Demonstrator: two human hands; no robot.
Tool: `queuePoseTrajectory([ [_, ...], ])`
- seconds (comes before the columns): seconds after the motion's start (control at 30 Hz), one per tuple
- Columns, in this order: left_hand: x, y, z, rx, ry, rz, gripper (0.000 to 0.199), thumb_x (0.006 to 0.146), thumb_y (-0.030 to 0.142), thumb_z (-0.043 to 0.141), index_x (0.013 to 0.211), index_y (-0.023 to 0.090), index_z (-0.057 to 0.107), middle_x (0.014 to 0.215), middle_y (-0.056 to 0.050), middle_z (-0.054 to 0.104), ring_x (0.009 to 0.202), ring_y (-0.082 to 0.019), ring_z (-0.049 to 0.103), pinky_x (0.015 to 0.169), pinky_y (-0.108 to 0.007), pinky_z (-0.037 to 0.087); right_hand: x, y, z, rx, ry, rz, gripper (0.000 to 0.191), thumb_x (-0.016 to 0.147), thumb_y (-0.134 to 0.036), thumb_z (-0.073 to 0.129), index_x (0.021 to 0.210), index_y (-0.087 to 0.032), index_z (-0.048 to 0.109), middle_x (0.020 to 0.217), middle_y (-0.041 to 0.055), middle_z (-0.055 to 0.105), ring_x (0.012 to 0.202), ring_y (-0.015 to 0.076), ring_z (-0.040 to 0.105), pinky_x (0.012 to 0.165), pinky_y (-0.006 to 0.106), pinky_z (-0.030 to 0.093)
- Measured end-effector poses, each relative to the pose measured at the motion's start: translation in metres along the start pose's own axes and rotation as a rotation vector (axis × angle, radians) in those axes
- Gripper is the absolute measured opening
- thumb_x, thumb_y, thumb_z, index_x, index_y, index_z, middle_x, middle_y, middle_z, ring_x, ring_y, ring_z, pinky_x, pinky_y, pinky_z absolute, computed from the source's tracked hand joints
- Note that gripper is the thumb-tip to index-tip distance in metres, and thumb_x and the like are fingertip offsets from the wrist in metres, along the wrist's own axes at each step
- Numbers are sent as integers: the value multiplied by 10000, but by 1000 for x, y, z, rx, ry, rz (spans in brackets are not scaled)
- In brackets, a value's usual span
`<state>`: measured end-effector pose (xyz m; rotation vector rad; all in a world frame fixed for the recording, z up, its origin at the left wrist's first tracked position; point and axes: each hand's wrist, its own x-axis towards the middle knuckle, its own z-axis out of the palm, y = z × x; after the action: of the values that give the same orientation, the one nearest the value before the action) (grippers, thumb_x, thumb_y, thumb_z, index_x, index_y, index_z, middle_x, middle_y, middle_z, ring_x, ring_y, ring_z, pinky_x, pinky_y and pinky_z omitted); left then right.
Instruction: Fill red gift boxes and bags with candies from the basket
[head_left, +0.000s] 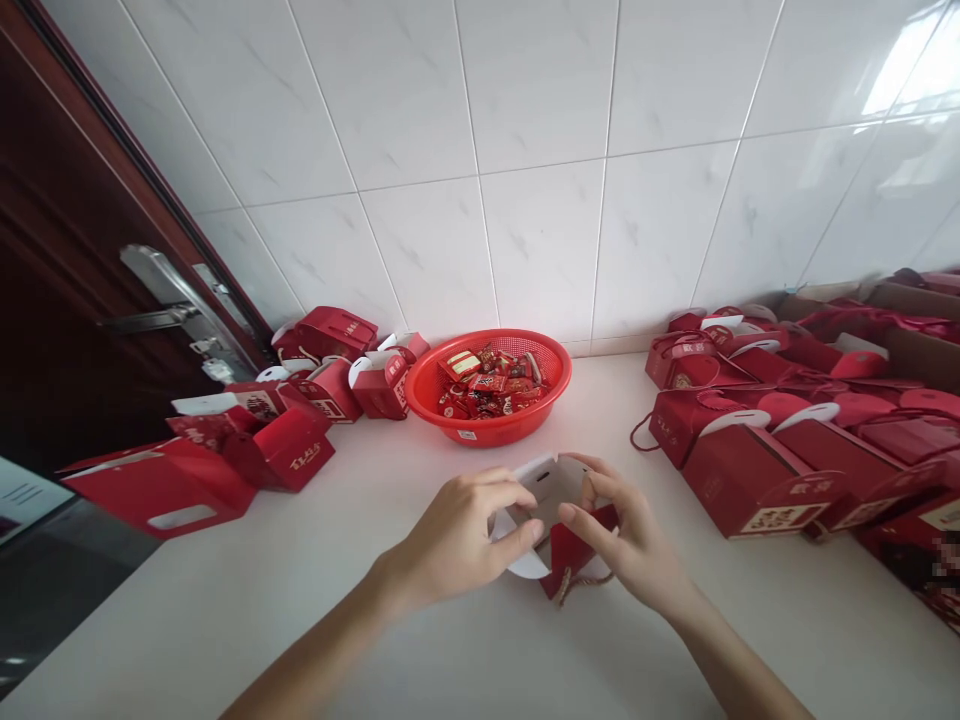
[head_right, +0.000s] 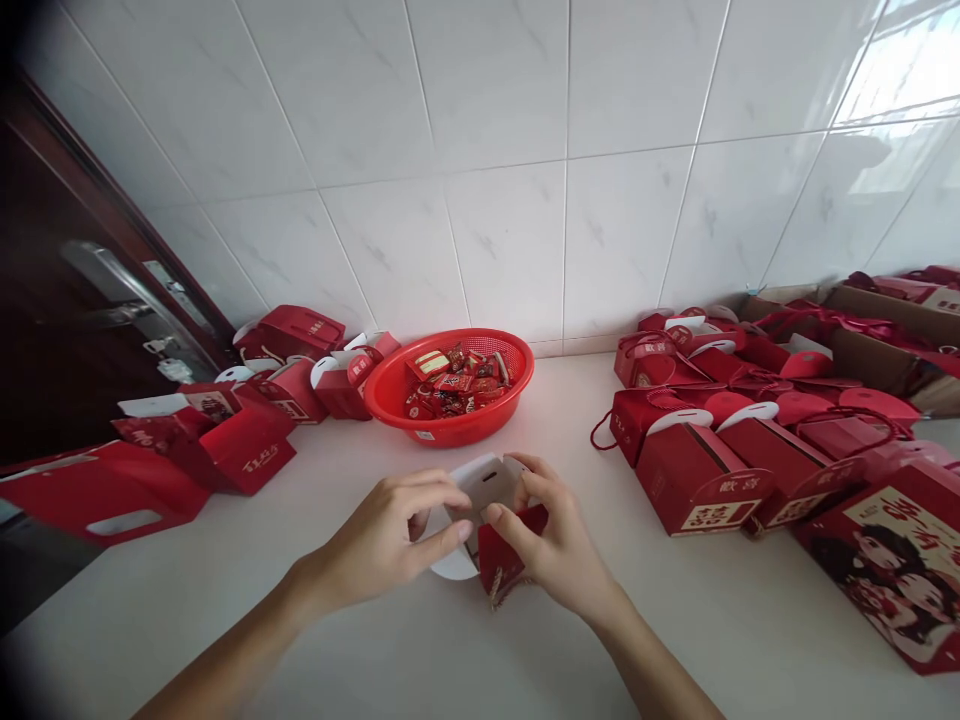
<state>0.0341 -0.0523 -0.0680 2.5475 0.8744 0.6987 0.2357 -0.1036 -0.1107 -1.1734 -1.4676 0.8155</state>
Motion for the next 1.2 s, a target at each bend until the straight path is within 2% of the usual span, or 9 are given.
queuePoseTrajectory([
  [0.07,0,-2,0,37,-19,-1,163,886,293,646,1012,250,740,1039,-26,734,573,-106,604,555,-248,494,-3,-3,-7,46,-86,30,299,877,-410,602,689,-207,488,1347,124,605,1081,293,674,754,358,564],
  [0.13,-2,-3,1,106,-45,-20,339,857,341,691,1192,290,692,1283,-57,666,658,-134,665,611,-272,541,-8,-6,-16,11,-179,17,154,851,-367,625,890,-218,621,1462,111,533,1152,302,658,802,387,584],
  [0.23,-7,-7,5,195,-82,-73,648,793,428,756,1401,325,556,1473,-105,531,886,-234,729,702,-328,586,-13,-6,-30,-183,-271,-47,516,814,-319,695,1319,-291,591,1558,105,447,1395,327,485,1004,471,529],
  [0.33,-10,-11,9,225,-82,-102,691,811,455,735,1451,327,505,1491,-122,519,990,-277,725,747,-351,595,-17,5,-39,-297,-326,-50,716,834,-353,727,1490,-334,443,1574,98,432,1430,306,446,1086,485,474],
  [0.63,-17,-22,12,40,-43,-64,524,917,368,614,1421,248,530,1458,-109,566,1289,-262,596,1007,-377,552,-27,25,-27,-304,-324,23,757,900,-457,676,1550,-328,309,1585,97,414,1399,272,482,1112,431,459],
  [0.83,-20,-36,14,-57,138,-91,291,941,282,569,1207,228,674,1301,-103,685,1150,-251,682,886,-347,602,-25,23,-17,-304,-362,-24,772,912,-467,661,1563,-307,278,1580,122,408,1431,287,443,1112,443,462],
  [0.97,-12,-47,15,-21,180,-91,231,915,243,581,1102,226,714,1257,-98,704,1104,-244,703,848,-327,608,-12,22,-12,-386,-348,-49,735,921,-471,644,1554,-313,306,1581,119,404,1444,281,426,1108,445,472],
  [1.1,-10,-52,14,18,193,-63,227,917,240,575,1089,226,722,1262,-101,696,1075,-231,709,755,-284,607,-15,32,-3,-506,-234,-143,702,921,-502,629,1529,-273,363,1603,145,371,1476,306,375,1096,451,489],
  [1.2,-13,-49,10,-7,205,-60,216,937,251,561,1076,216,723,1233,-103,701,964,-199,724,636,-238,576,-30,44,7,-567,-65,-268,625,950,-456,598,1507,-264,389,1582,154,396,1432,311,445,1047,437,534],
])
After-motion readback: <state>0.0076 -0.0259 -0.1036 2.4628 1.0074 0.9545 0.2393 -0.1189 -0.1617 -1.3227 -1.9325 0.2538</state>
